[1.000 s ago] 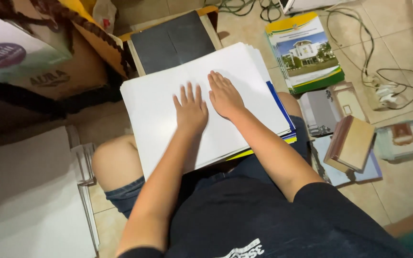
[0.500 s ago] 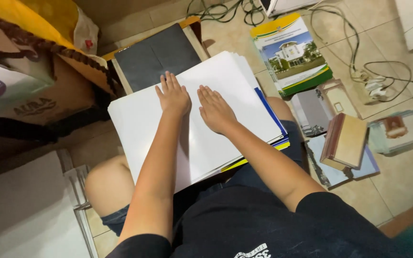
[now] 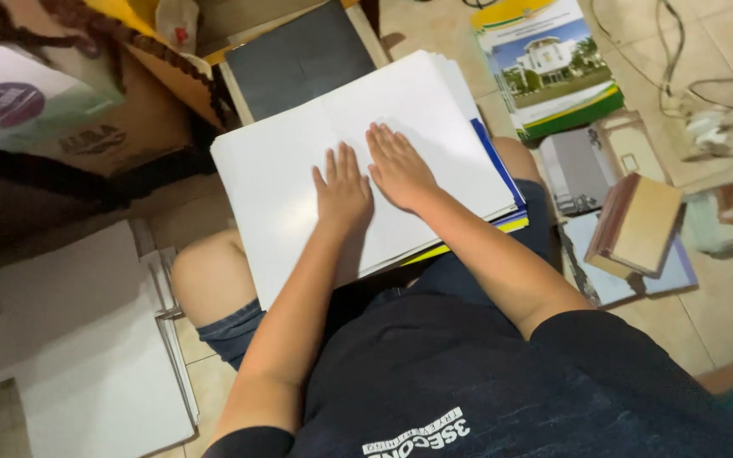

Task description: Pressing down on a stack of printed covers and flipping through the pages to organize or inspect them.

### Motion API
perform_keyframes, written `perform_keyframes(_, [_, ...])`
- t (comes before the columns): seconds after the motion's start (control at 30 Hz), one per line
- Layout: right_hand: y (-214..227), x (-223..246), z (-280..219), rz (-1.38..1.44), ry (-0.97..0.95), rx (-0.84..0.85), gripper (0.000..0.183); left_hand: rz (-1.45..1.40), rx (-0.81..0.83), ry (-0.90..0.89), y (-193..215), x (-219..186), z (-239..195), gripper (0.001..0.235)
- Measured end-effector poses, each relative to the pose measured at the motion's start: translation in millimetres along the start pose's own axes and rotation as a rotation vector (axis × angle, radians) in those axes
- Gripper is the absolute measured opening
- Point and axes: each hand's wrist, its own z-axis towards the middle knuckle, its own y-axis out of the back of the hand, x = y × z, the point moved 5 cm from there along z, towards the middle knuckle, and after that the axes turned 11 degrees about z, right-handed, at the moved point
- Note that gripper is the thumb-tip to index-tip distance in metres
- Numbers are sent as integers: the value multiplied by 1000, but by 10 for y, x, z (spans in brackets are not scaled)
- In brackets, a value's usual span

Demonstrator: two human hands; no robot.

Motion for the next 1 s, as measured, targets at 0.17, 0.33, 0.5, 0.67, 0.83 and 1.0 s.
perform_keyframes(0.17, [104,207,-592,16,7,83,59,23,-22,98,38,267,690,61])
perform_keyframes(0.33, [-53,-263,-877,399,91,80,62,-110,-101,128,244,329,673,62])
perform_keyframes(0.5, [550,-1954,-762,1063,-129,-525,38,-164,-96,130,342,336,568,61])
perform_keyframes(0.67, [213,-4026,-659,143,-593,-568,16,-185,-98,132,297,350,613,61])
perform_keyframes(0.83, [-30,-4158,-552,-92,-620,-438,43,-180,-84,145,244,350,652,61])
perform_keyframes(1.0, [150,-3850,-547,-136,-605,-395,34,-192,-69,141,279,354,649,61])
